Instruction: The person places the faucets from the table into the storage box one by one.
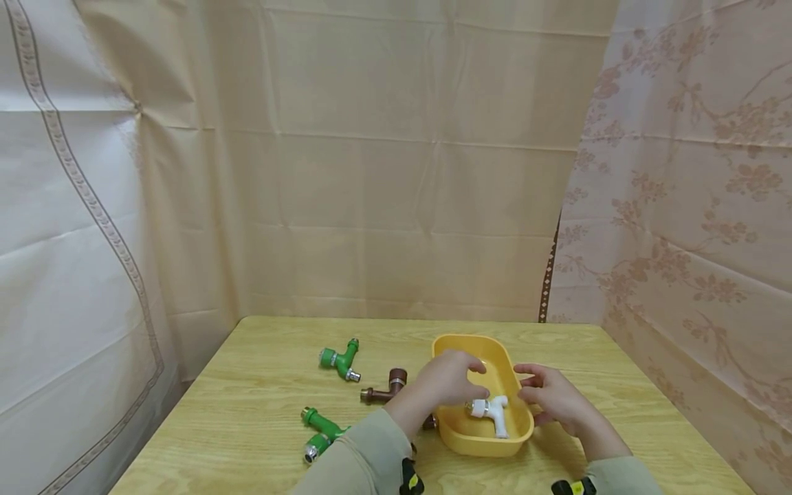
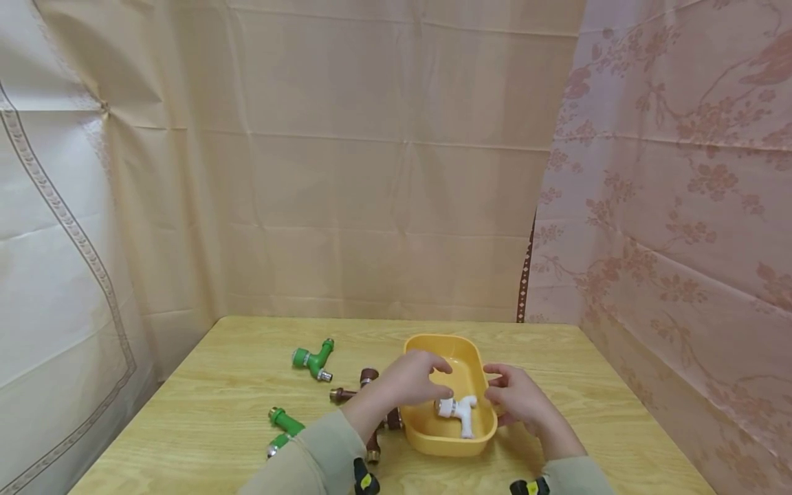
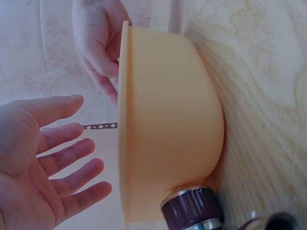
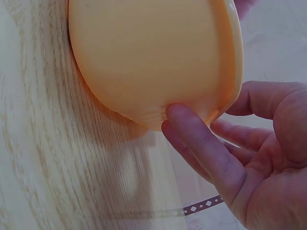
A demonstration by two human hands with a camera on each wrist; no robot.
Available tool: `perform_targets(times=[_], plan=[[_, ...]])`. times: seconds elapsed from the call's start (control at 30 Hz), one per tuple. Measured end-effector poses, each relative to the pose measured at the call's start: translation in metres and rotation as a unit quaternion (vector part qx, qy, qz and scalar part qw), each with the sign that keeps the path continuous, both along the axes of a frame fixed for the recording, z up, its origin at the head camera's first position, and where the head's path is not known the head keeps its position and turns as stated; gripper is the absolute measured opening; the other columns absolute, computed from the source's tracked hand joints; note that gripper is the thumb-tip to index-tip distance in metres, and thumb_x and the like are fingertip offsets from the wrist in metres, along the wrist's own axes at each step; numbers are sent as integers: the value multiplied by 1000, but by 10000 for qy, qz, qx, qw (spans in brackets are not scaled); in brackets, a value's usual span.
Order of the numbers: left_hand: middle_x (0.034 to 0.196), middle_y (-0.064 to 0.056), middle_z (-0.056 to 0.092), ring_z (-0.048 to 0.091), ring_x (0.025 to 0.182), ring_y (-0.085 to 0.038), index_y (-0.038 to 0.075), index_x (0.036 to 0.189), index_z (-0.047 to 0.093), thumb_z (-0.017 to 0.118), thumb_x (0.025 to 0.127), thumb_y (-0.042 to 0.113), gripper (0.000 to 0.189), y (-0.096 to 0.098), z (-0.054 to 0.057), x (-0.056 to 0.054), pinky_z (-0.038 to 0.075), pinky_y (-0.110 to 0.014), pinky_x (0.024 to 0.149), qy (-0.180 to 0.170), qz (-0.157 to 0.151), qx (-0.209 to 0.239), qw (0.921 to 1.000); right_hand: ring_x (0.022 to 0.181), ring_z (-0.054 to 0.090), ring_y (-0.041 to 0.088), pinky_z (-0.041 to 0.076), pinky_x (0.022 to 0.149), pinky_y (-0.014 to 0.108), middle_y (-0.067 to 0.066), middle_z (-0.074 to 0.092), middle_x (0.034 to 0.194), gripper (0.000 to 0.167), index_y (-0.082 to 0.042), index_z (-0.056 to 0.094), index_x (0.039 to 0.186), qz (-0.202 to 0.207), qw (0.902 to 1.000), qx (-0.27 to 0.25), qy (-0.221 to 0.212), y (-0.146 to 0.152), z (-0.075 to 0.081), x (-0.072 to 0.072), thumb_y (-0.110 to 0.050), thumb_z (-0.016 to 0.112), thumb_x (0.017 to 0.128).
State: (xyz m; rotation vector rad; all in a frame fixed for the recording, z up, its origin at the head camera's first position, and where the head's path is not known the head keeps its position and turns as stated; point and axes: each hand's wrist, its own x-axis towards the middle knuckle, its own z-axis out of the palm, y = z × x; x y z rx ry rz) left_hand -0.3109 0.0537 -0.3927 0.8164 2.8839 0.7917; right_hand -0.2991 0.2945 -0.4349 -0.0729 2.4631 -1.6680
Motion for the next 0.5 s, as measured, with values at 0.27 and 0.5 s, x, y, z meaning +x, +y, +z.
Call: perform_targets(times=[0.27, 0.5], plan=[[122, 15, 68, 62, 113, -8, 27, 120, 75, 81, 87, 41, 36, -14, 6, -1, 53, -32, 92, -57, 105, 120, 9999, 97, 65, 29, 61, 66, 50, 28, 54, 124, 58, 6, 38, 150, -98, 9999, 111, -11, 0, -2, -2, 1, 59, 97], [123, 13, 67, 61, 115, -10, 26, 122, 74, 81, 88, 42, 38, -29, 11, 1, 52, -35, 93, -54, 99, 196, 9997, 99, 65, 29, 61, 66, 49, 28, 53, 126, 58, 5, 38, 151, -127, 9998, 144, -43, -1, -1, -2, 1, 59, 97]])
